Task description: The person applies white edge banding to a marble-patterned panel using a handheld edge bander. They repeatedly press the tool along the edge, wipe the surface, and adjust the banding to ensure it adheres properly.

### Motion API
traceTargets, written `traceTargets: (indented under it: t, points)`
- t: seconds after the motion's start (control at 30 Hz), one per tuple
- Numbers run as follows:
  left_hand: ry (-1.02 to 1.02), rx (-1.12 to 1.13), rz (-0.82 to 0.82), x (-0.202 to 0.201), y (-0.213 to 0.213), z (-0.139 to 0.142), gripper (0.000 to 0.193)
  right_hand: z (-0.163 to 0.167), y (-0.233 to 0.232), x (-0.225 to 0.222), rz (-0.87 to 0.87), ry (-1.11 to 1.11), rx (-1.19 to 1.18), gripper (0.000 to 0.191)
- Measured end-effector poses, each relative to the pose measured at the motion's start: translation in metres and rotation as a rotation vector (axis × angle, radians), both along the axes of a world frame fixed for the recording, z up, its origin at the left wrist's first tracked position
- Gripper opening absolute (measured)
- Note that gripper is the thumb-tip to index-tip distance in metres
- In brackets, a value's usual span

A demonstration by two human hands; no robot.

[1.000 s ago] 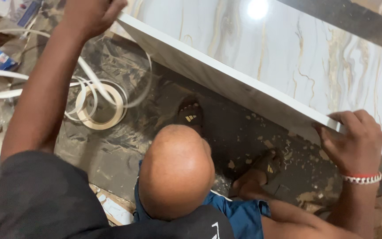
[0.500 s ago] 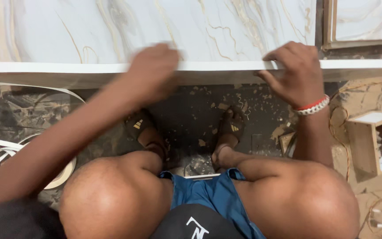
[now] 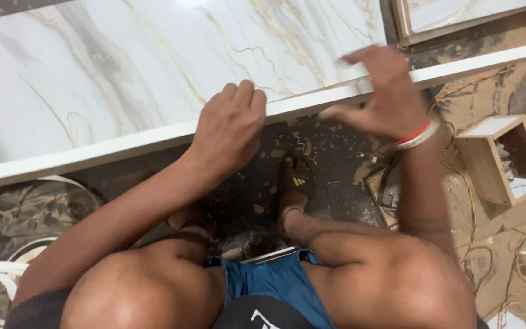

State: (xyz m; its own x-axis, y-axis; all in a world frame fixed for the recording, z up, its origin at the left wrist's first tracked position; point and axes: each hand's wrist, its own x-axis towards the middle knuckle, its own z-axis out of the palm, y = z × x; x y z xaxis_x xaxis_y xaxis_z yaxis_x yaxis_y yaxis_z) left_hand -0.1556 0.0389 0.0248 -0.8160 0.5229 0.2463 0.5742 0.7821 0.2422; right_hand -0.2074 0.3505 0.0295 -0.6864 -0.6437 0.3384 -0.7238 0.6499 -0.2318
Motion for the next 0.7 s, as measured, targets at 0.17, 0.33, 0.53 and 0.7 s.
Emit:
traceTargets:
  t: [0.17, 0.33, 0.53, 0.7]
  points:
    - [-0.092, -0.086, 0.02, 0.002, -0.007, 0.01, 0.017, 0.015, 0.129, -0.058, -0.579, -0.19, 0.447, 0.057]
    - [-0.329, -0.22, 0.095, 0.001, -0.02, 0.017, 0.043, -0.006, 0.163, -0.075, -0.619, -0.346, 0.62, 0.069]
    - [-0.078, -0.078, -0.01, 0.011, -0.028, 0.009, 0.045, -0.014, 0.117, -0.062, -0.405, -0.358, 0.646, 0.07]
    - [-0.03, -0.055, -0.069, -0.001, 0.007, -0.014, 0.047, -0.016, 0.012, -0.041, -0.248, -0.387, 0.468, 0.068]
